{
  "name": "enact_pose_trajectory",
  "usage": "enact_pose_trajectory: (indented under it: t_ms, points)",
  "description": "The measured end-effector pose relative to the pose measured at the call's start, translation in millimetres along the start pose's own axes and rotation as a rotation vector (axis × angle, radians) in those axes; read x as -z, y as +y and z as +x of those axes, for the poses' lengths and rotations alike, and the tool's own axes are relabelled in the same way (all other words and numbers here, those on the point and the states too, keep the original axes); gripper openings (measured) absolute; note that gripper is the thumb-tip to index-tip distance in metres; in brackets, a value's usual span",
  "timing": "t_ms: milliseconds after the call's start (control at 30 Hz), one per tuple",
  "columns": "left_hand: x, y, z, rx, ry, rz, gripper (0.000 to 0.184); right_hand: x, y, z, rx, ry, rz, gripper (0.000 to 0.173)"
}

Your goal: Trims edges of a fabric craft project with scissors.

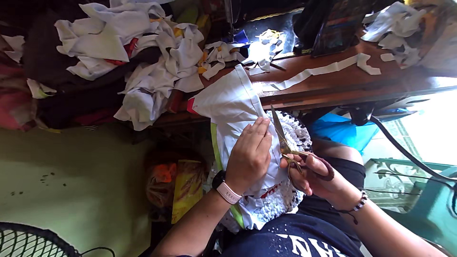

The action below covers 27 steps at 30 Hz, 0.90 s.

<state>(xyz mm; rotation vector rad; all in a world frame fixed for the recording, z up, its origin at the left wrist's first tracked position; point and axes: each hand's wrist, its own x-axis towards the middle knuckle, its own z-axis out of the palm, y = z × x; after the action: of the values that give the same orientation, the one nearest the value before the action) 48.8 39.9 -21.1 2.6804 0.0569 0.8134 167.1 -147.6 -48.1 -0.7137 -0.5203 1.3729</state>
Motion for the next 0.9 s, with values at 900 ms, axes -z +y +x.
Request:
enact_pose_trajectory:
  t_ms: [900]
  points:
    - [-0.4,0.4,-1.3,0.014,0.01,0.002,0.027,-1.8,-7.8,2.2,-0.01,0.056,-0.112,0.049]
